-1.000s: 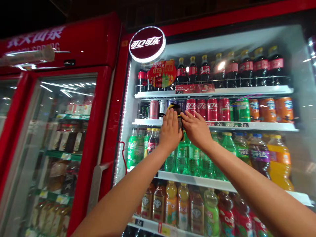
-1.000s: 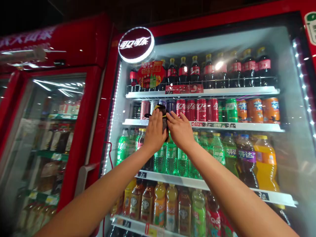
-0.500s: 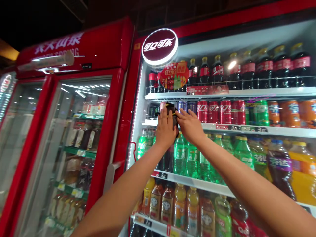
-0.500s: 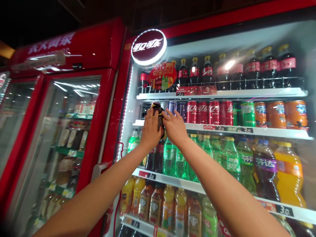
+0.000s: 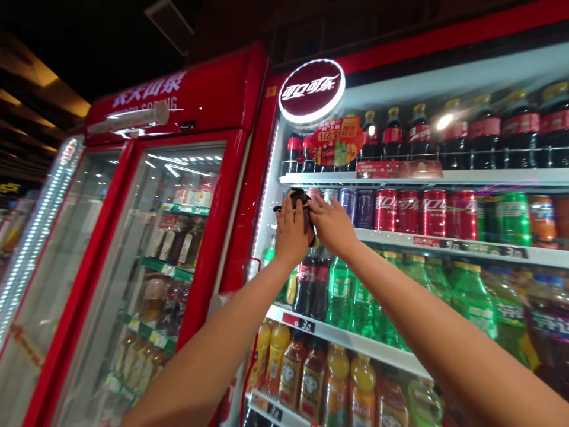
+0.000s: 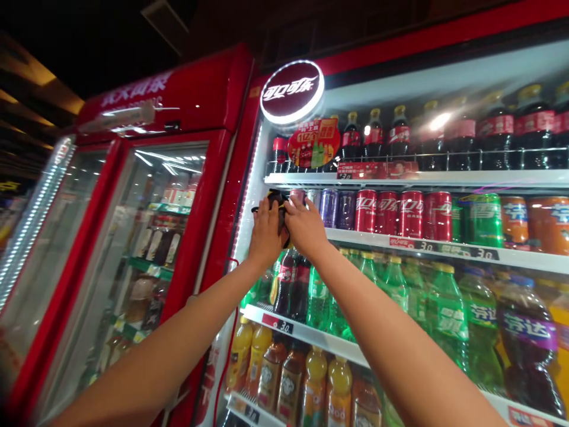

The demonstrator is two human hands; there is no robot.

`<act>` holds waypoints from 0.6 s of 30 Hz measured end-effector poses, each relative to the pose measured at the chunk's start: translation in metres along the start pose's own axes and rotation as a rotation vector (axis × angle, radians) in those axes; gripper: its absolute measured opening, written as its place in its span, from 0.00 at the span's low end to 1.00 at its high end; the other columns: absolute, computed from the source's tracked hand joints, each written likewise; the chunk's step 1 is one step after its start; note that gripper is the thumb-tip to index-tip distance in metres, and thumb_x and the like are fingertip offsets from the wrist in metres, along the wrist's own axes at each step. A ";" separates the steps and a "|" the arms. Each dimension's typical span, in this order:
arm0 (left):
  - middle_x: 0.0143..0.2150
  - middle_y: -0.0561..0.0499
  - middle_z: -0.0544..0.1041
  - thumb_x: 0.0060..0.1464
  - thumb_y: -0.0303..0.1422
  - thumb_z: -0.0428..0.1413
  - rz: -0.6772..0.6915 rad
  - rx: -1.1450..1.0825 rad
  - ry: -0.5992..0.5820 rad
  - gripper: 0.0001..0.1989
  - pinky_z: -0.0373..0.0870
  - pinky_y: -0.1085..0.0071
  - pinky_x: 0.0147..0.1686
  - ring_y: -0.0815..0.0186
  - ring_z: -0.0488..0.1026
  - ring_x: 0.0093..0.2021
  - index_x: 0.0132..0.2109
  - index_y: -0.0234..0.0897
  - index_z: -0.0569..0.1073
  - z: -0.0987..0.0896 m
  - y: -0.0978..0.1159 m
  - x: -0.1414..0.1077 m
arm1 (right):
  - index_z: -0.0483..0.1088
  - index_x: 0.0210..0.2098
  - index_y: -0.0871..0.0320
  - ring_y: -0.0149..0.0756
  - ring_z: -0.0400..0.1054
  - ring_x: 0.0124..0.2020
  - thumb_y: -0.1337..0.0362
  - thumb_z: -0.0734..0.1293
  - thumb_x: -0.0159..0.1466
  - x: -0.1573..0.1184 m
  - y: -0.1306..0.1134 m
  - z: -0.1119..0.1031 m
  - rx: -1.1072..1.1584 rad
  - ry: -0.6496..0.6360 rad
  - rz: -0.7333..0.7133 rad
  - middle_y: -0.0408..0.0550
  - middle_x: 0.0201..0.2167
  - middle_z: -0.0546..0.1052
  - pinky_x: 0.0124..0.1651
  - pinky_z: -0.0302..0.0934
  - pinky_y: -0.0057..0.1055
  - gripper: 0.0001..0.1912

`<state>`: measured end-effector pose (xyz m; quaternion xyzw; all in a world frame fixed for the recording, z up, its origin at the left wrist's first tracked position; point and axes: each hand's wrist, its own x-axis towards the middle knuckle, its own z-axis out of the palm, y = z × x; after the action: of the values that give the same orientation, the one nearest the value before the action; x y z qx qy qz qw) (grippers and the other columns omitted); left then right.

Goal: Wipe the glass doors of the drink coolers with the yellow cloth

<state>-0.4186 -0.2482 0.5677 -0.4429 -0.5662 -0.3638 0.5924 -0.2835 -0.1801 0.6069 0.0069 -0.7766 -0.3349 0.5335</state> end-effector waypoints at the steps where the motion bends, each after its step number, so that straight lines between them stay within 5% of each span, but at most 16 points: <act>1: 0.77 0.28 0.47 0.64 0.30 0.51 -0.006 0.006 0.012 0.35 0.49 0.38 0.72 0.44 0.40 0.77 0.73 0.30 0.48 0.001 -0.002 -0.012 | 0.79 0.49 0.60 0.49 0.62 0.69 0.74 0.60 0.69 -0.006 -0.005 0.002 -0.003 -0.004 -0.031 0.53 0.62 0.75 0.69 0.56 0.53 0.17; 6: 0.77 0.28 0.45 0.64 0.32 0.52 0.117 -0.012 -0.013 0.37 0.52 0.41 0.72 0.45 0.36 0.77 0.74 0.29 0.45 0.007 0.001 -0.031 | 0.80 0.46 0.57 0.51 0.66 0.66 0.73 0.62 0.69 -0.031 0.002 -0.001 -0.071 0.018 -0.088 0.48 0.58 0.78 0.68 0.58 0.55 0.16; 12: 0.77 0.32 0.48 0.65 0.32 0.51 0.092 0.048 -0.072 0.33 0.47 0.46 0.74 0.49 0.43 0.77 0.73 0.28 0.52 -0.014 -0.034 0.014 | 0.80 0.44 0.57 0.55 0.63 0.68 0.75 0.59 0.69 0.021 -0.017 0.016 -0.123 0.057 0.075 0.50 0.60 0.77 0.68 0.55 0.58 0.18; 18: 0.77 0.31 0.49 0.64 0.28 0.50 0.018 0.071 -0.053 0.34 0.48 0.43 0.73 0.49 0.43 0.77 0.73 0.28 0.51 -0.023 -0.066 -0.037 | 0.79 0.47 0.57 0.48 0.65 0.67 0.73 0.61 0.69 0.015 -0.064 0.038 -0.076 -0.006 -0.018 0.49 0.61 0.75 0.68 0.58 0.52 0.16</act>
<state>-0.4756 -0.2952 0.5396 -0.4362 -0.5903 -0.3262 0.5957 -0.3437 -0.2156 0.5781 -0.0074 -0.7647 -0.3691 0.5282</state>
